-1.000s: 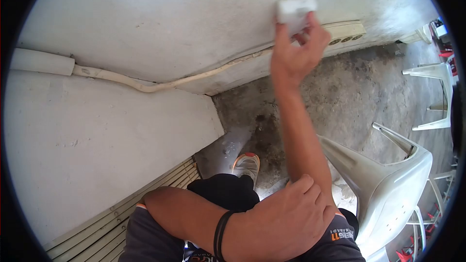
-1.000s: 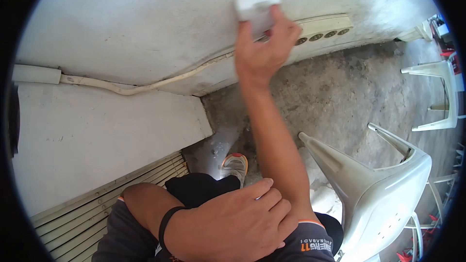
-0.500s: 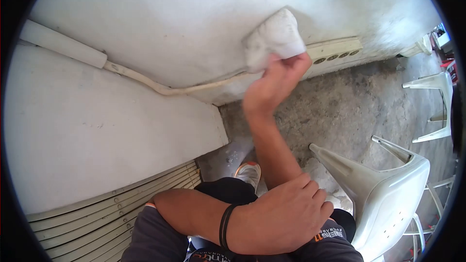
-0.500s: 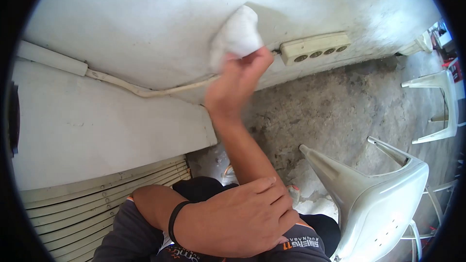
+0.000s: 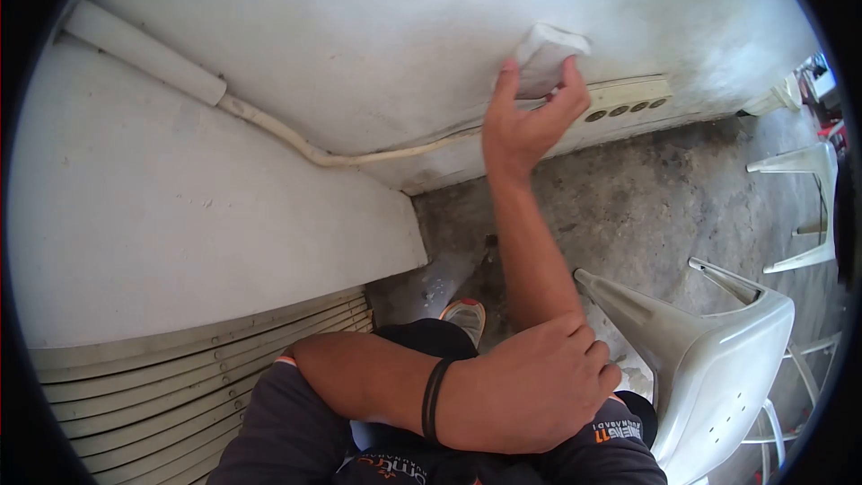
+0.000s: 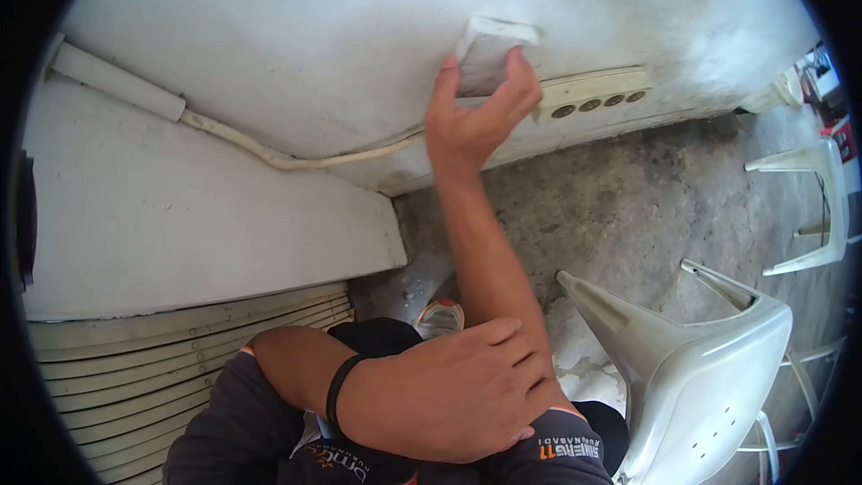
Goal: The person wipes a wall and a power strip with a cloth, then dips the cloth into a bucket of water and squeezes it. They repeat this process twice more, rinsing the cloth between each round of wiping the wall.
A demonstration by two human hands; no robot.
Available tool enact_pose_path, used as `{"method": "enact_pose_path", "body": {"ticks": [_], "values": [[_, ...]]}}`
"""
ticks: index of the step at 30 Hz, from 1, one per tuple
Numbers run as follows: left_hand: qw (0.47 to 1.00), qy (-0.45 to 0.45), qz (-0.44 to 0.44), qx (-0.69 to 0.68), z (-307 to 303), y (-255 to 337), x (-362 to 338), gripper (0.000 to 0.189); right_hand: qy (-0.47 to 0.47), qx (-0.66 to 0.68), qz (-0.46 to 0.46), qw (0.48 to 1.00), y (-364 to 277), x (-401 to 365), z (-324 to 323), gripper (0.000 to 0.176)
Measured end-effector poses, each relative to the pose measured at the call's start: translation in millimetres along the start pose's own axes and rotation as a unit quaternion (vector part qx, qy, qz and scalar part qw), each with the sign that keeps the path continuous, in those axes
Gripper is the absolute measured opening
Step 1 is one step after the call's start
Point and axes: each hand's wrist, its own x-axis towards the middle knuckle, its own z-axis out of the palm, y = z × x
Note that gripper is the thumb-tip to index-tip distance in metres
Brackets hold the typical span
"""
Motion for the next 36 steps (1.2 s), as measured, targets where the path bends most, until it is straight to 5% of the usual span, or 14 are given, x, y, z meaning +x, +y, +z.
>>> {"method": "enact_pose_path", "body": {"ticks": [6,9,16,19,24,26,29,36], "values": [[0.991,0.11,-0.033,0.073,20.5,5.6,-12.4,0.026,0.001,0.028,0.066,0.997,28.1,19.6,-14.6,0.059],[0.992,0.088,-0.029,0.081,22.8,4.2,-17.8,0.027,0.022,0.01,-0.052,0.998,32.7,-3.3,4.0,0.055],[0.994,0.08,-0.05,0.054,16.4,3.3,-14.4,0.029,-0.125,0.059,-0.156,0.978,-46.4,-93.3,16.8,0.052],[0.994,0.081,-0.047,0.059,14.4,3.5,-11.9,0.029,-0.174,0.166,-0.219,0.946,-62.5,-89.1,9.9,0.033],[0.993,0.078,-0.059,0.071,7.4,6.3,-19.6,0.028,0.039,-0.005,-0.163,0.986,-24.3,25.4,-0.5,0.054],[0.991,0.108,-0.056,0.062,13.5,7.0,-22.8,0.029,0.04,0.086,-0.105,0.99,-3.4,51.0,6.4,0.049],[0.99,0.105,-0.068,0.068,12.5,6.4,-25.5,0.03,0.056,-0.001,-0.131,0.99,-19.3,19.1,21.4,0.047],[0.993,0.086,-0.063,0.042,7.9,3.1,-19.8,0.034,-0.208,0.075,-0.305,0.926,-52.6,-93.8,17.1,0.03]]}}
